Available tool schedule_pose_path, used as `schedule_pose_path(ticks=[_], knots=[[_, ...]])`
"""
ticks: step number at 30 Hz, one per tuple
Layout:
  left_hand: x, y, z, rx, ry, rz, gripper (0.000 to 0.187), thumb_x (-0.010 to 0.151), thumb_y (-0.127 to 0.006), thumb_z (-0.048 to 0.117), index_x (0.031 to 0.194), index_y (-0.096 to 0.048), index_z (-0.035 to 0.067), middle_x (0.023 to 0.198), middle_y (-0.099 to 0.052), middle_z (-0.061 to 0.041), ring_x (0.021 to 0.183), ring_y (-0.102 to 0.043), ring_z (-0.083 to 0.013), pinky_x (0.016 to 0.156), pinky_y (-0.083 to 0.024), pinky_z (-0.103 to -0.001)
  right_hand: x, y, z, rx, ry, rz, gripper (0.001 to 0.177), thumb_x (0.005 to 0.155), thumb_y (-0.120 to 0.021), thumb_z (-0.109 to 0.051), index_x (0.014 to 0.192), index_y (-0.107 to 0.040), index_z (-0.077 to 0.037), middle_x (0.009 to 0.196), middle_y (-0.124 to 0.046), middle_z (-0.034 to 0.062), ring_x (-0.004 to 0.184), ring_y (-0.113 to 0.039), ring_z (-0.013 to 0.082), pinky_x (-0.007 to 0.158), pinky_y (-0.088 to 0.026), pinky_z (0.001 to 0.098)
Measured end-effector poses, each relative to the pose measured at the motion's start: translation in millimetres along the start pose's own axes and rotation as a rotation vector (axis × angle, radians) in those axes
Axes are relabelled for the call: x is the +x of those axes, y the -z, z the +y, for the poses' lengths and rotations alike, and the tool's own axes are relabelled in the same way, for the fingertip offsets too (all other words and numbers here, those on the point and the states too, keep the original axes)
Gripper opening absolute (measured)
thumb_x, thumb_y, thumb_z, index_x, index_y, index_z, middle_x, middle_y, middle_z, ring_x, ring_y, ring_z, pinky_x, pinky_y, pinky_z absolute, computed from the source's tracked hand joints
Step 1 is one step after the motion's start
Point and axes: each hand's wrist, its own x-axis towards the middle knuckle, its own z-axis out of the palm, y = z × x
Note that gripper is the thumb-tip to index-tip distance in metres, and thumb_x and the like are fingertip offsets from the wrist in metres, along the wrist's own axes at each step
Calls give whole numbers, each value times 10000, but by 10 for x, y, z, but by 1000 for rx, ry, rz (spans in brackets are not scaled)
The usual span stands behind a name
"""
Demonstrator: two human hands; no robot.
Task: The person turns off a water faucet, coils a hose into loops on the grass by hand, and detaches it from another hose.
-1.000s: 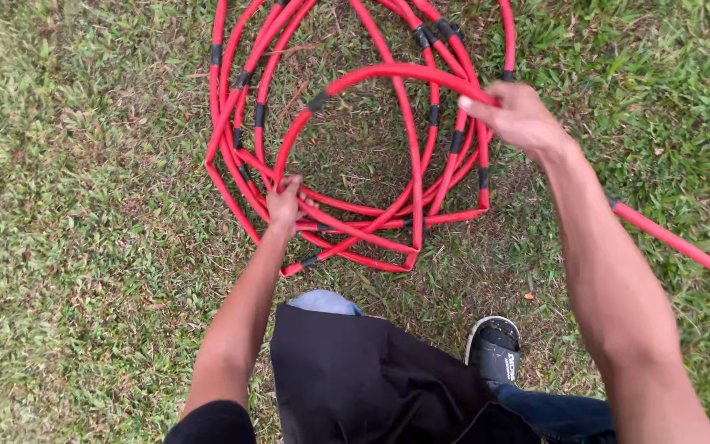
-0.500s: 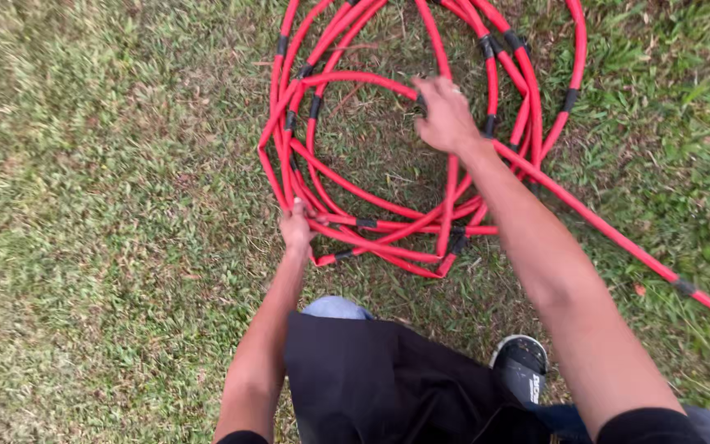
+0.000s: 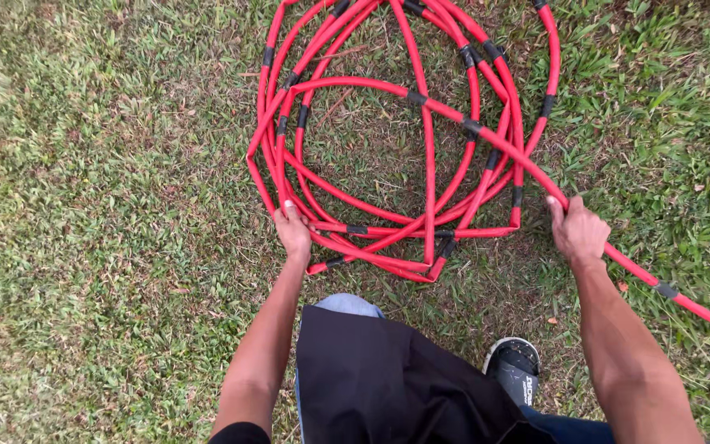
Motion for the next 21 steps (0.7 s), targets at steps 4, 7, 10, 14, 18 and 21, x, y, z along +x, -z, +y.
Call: schedule_pose_path(ticks=[4, 7, 10, 14, 18, 21], knots=[[-147, -295, 87, 18, 13, -29, 304, 1105, -444, 363, 1002, -442, 77, 635, -495, -24, 467, -504, -138, 418, -470, -319, 294, 388, -512, 166, -72, 81, 550, 1150, -485, -542, 983, -590, -29, 700, -661, 244, 661, -667, 472, 669, -518, 587], [-285, -469, 154, -19, 31, -24, 303, 1109, -443, 363, 997, -420, 82, 636, -478, -20, 464, -497, -137, 418, -469, -315, 527, 785, -1140, 293, -76, 184, 540, 1129, -511, -521, 975, -630, -18, 712, -656, 262, 675, -661, 486, 682, -509, 596], [-350, -570, 343, -93, 24, -16, 279, 1111, -447, 338, 1004, -410, 83, 663, -467, -9, 482, -477, -127, 411, -458, -318, 733, 1213, -1811, 440, -29, 248, 543, 1116, -509, -510, 969, -656, -8, 719, -661, 257, 694, -668, 482, 694, -508, 592], [-517, -570, 651, -151, 69, -10, 222, 1091, -413, 316, 1026, -409, 104, 645, -455, -14, 445, -465, -136, 389, -426, -313, 990, 1580, -2532, 585, 75, 278, 526, 1114, -496, -494, 990, -637, -3, 766, -670, 262, 765, -673, 491, 703, -487, 595], [-601, -455, 645, -232, -11, -26, 201, 1108, -432, 284, 1041, -387, 100, 681, -478, -20, 502, -480, -113, 427, -463, -292, 1267, 1378, -2818, 667, 79, 178, 512, 1125, -471, -489, 1019, -604, -6, 817, -673, 262, 833, -670, 485, 753, -470, 603], [-514, -211, 370, -152, -44, 3, 226, 1109, -431, 297, 1094, -400, 74, 706, -510, -80, 537, -525, -198, 508, -496, -372, 1289, 786, -2878, 724, 225, 53, 401, 1114, -492, -417, 1211, -582, -39, 980, -687, 266, 959, -663, 493, 842, -488, 589]])
